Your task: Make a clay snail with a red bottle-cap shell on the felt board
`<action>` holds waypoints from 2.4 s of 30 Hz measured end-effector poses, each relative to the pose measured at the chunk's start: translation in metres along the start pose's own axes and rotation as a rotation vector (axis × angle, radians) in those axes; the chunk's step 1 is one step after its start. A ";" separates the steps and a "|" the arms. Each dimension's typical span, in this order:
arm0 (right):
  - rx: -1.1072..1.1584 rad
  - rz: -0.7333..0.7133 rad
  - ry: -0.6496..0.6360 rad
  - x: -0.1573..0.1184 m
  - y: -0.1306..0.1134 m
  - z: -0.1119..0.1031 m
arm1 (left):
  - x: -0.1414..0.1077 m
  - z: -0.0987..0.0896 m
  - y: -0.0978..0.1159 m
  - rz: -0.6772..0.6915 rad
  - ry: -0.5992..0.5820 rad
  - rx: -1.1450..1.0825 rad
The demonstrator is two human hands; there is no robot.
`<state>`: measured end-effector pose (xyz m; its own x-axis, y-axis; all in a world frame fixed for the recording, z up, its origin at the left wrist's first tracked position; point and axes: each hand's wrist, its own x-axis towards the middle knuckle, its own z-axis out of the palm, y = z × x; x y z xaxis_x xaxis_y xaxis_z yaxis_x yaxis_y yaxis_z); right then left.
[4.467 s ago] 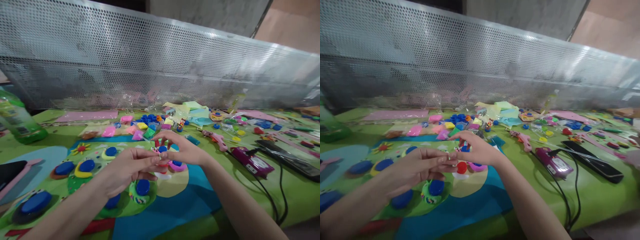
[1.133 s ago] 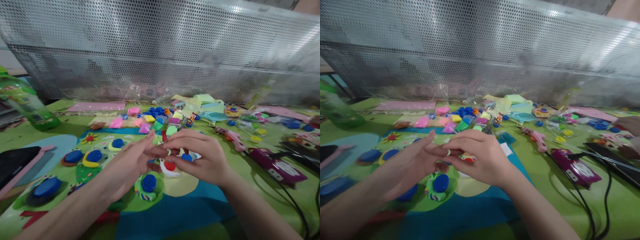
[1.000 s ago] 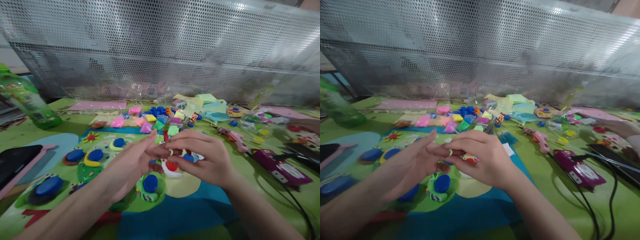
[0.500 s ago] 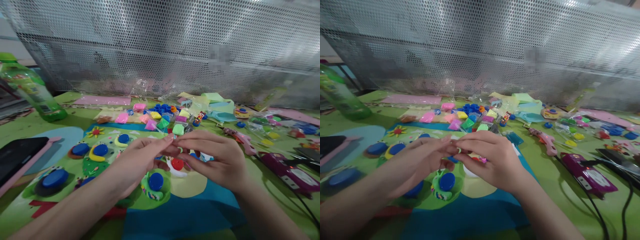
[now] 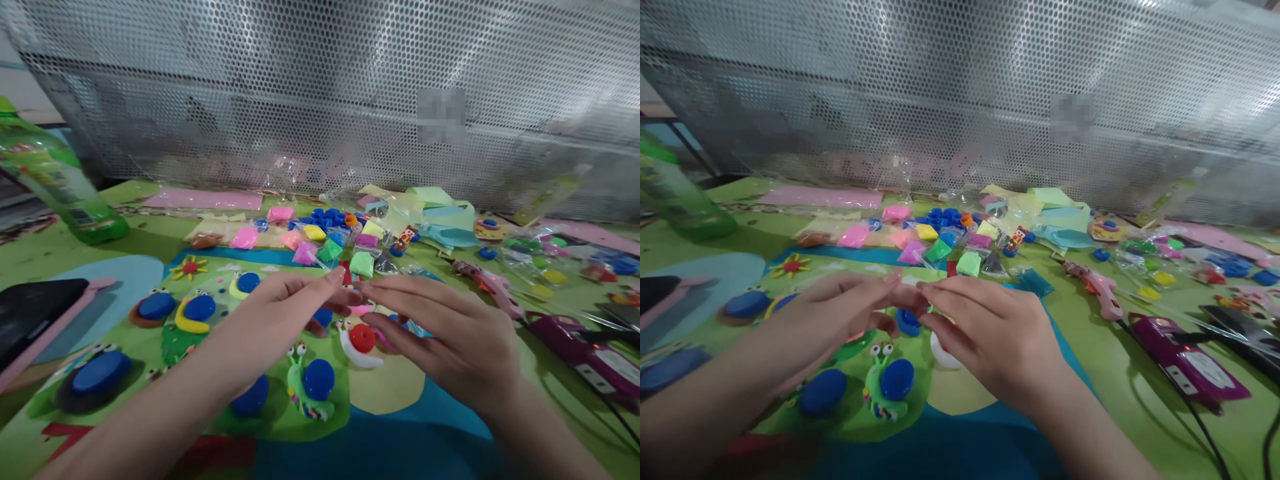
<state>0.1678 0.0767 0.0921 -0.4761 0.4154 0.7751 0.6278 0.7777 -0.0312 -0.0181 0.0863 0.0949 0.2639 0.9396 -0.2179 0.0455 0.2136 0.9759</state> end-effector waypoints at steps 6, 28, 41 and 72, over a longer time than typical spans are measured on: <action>0.031 0.040 -0.040 0.001 0.002 0.004 | 0.006 0.010 -0.004 -0.101 -0.158 -0.115; 0.111 0.129 -0.218 -0.002 0.010 0.003 | 0.015 0.004 -0.005 -0.040 -0.224 0.083; 0.180 0.169 -0.235 0.005 0.008 -0.002 | 0.014 0.003 -0.002 -0.042 -0.352 -0.042; -0.202 0.345 -0.180 -0.003 0.026 -0.016 | 0.030 0.000 -0.027 0.761 -0.031 0.991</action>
<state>0.1956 0.0879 0.0991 -0.3055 0.7244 0.6179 0.8682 0.4784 -0.1316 -0.0112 0.1084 0.0624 0.5639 0.7266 0.3926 0.5733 -0.6866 0.4471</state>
